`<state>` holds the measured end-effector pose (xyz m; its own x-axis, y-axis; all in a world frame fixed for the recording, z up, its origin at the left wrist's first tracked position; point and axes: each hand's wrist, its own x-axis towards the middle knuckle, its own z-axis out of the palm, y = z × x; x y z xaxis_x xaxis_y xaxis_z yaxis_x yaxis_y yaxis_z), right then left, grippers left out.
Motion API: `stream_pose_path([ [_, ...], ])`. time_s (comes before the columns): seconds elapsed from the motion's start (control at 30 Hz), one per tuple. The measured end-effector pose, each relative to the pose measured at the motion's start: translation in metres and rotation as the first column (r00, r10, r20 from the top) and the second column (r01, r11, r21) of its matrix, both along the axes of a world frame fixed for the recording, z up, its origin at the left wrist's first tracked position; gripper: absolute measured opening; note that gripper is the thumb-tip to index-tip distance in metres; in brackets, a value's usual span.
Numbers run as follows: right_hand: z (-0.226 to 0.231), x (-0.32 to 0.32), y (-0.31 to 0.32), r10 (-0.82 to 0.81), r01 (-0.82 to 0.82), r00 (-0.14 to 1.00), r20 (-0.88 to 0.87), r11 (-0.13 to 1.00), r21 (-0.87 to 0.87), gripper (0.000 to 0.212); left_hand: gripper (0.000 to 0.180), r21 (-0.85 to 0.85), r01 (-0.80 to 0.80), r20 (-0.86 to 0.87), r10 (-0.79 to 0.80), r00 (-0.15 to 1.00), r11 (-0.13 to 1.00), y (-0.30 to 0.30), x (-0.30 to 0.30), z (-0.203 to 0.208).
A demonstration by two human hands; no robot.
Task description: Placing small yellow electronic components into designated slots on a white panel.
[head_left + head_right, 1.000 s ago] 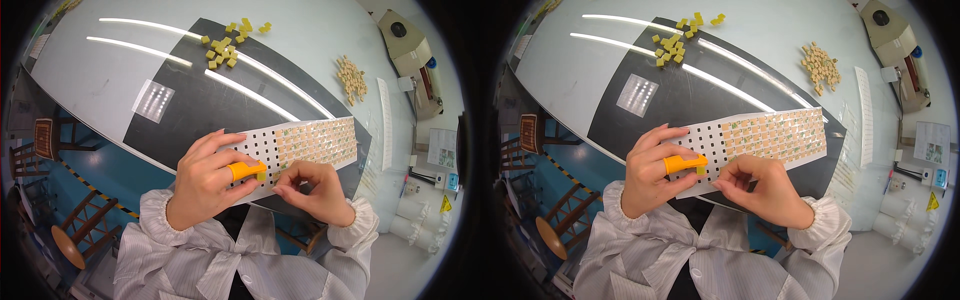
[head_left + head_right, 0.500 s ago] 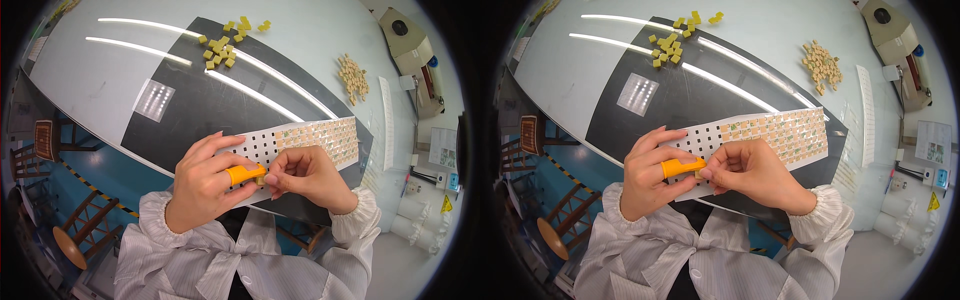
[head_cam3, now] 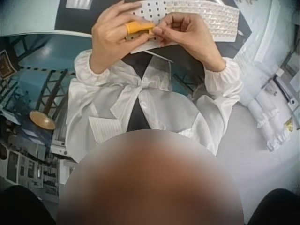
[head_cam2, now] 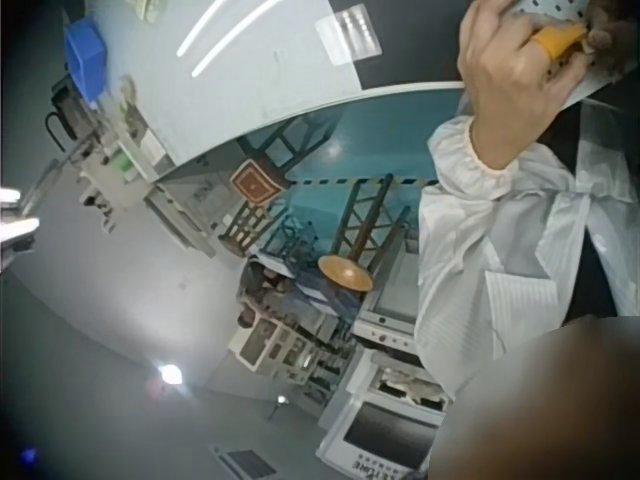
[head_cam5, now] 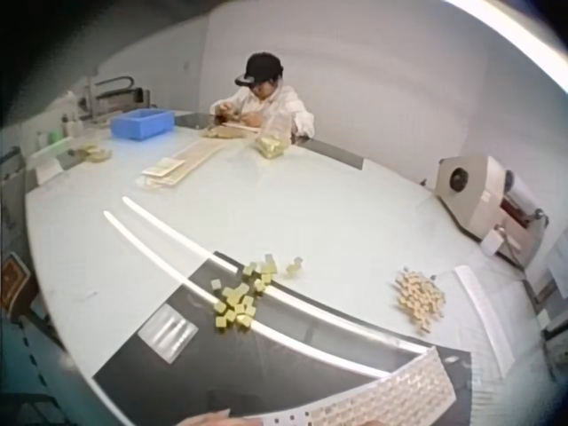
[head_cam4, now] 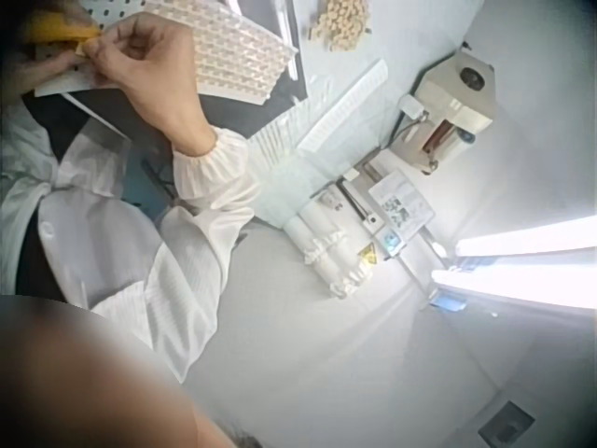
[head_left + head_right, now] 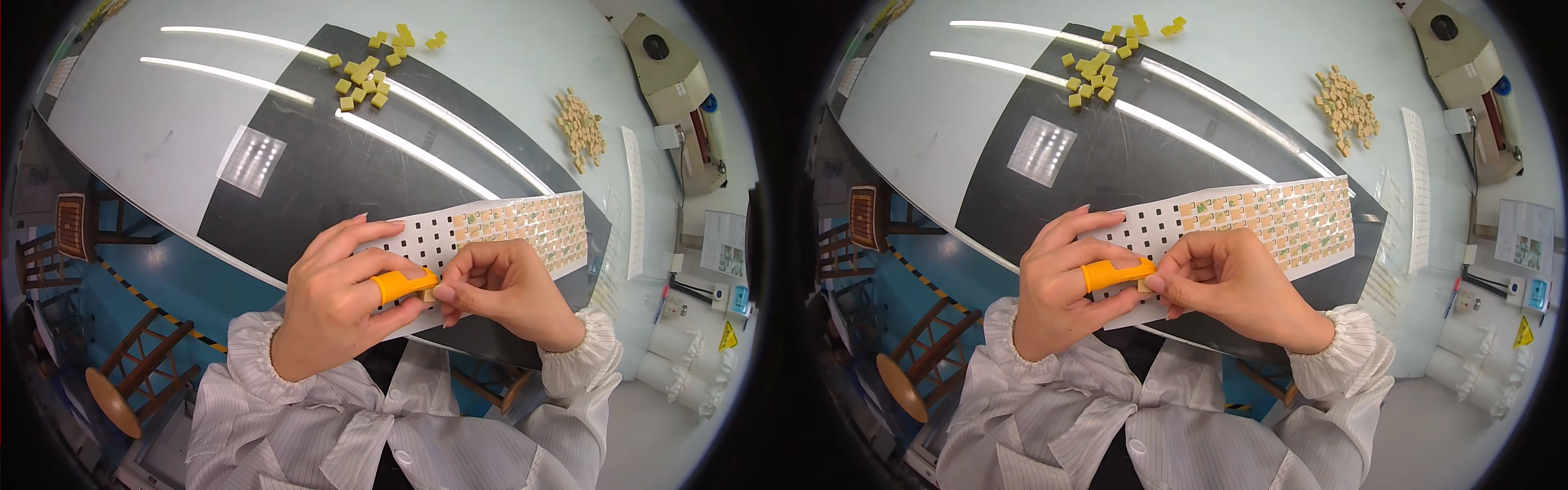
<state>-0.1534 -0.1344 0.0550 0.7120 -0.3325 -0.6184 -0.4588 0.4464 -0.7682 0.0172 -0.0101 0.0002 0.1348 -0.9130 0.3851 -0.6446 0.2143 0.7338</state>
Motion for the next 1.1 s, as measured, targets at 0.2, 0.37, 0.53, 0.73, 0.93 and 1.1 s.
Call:
stream_pose_path([
  [0.2, 0.001, 0.003, 0.007, -0.017, 0.016, 1.000, -0.008, 0.990, -0.143, 0.017, 0.018, 0.001, 0.001, 0.010, -0.001, 1.000, 1.000, -0.002, -0.001, 0.001],
  [0.37, 0.011, 0.009, 0.006, 0.129, -0.177, 0.976, -0.178, 0.941, -0.287, 0.020, 0.018, 0.000, -0.005, 0.025, 0.005, 1.000, 1.000, -0.002, -0.001, 0.002],
  [0.53, 0.013, -0.007, 0.001, 0.134, -0.190, 0.979, -0.154, 0.873, -0.449, 0.016, 0.017, 0.000, -0.007, 0.011, 0.007, 1.000, 1.000, 0.000, -0.001, 0.000],
  [0.73, 0.004, -0.024, 0.008, -0.101, -0.174, 0.971, -0.215, 0.316, -0.933, 0.016, 0.017, -0.006, 0.001, 0.021, 0.000, 1.000, 1.000, 0.000, -0.002, -0.001],
  [0.93, -0.007, -0.027, 0.031, 0.078, -0.143, 0.989, -0.123, 0.355, -0.924, 0.019, 0.018, -0.007, -0.008, 0.020, 0.008, 1.000, 1.000, -0.001, -0.002, 0.000],
  [1.1, -0.007, -0.028, 0.033, 0.066, -0.156, 0.988, -0.142, 0.324, -0.933, 0.014, 0.019, -0.004, -0.006, 0.024, 0.006, 1.000, 1.000, -0.001, -0.002, 0.000],
])
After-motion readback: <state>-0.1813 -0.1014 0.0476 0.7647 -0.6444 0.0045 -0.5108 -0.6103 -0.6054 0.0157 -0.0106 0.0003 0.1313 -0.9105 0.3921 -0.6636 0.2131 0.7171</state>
